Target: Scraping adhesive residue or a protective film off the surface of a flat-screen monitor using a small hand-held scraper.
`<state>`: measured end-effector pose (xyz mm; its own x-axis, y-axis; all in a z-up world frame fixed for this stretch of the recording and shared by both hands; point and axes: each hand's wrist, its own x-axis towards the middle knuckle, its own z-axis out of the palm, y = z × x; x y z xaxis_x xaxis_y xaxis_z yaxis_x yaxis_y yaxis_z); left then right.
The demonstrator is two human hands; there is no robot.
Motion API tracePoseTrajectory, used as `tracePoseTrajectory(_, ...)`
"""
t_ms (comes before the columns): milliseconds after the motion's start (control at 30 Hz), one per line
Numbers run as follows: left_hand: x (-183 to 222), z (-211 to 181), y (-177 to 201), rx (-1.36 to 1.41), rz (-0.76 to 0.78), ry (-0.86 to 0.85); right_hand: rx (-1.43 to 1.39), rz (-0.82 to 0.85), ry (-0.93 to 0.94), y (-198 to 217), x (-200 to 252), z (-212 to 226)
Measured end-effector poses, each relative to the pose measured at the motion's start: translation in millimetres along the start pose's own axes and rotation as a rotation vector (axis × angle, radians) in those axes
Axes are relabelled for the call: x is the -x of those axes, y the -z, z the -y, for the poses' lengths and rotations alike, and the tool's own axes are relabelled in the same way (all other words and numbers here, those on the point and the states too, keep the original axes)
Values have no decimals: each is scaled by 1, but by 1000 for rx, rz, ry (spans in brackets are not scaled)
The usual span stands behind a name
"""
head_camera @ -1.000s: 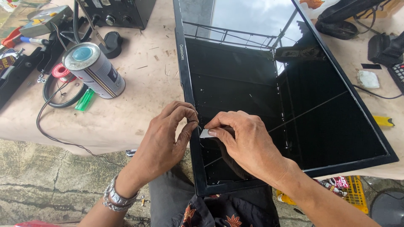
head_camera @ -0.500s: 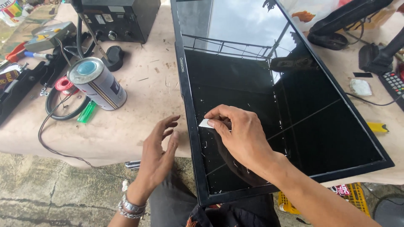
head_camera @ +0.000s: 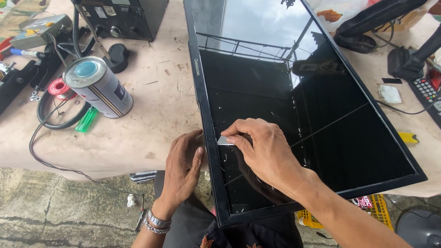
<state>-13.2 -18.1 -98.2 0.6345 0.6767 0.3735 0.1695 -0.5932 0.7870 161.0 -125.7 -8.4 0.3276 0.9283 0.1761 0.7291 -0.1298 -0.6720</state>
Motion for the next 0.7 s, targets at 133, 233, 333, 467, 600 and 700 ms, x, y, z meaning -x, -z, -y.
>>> tracePoseTrajectory(133,1,2,0,2,3,0,-12,11,5,2,5,3)
tracePoseTrajectory(233,1,2,-1,-6,-1,-23,30,13,38,2,10,1)
tracePoseTrajectory(333,1,1,0,-1,7,-2,29,19,58,3,16,1)
tracePoseTrajectory(467,2,0,-1,-16,6,-4,11,66,8,6,27,6)
tracePoseTrajectory(600,1,2,-1,-24,-1,-20,0,58,67,7,37,9)
tracePoseTrajectory(700,1,3,-2,-39,-5,-37,13,77,67,6,43,7)
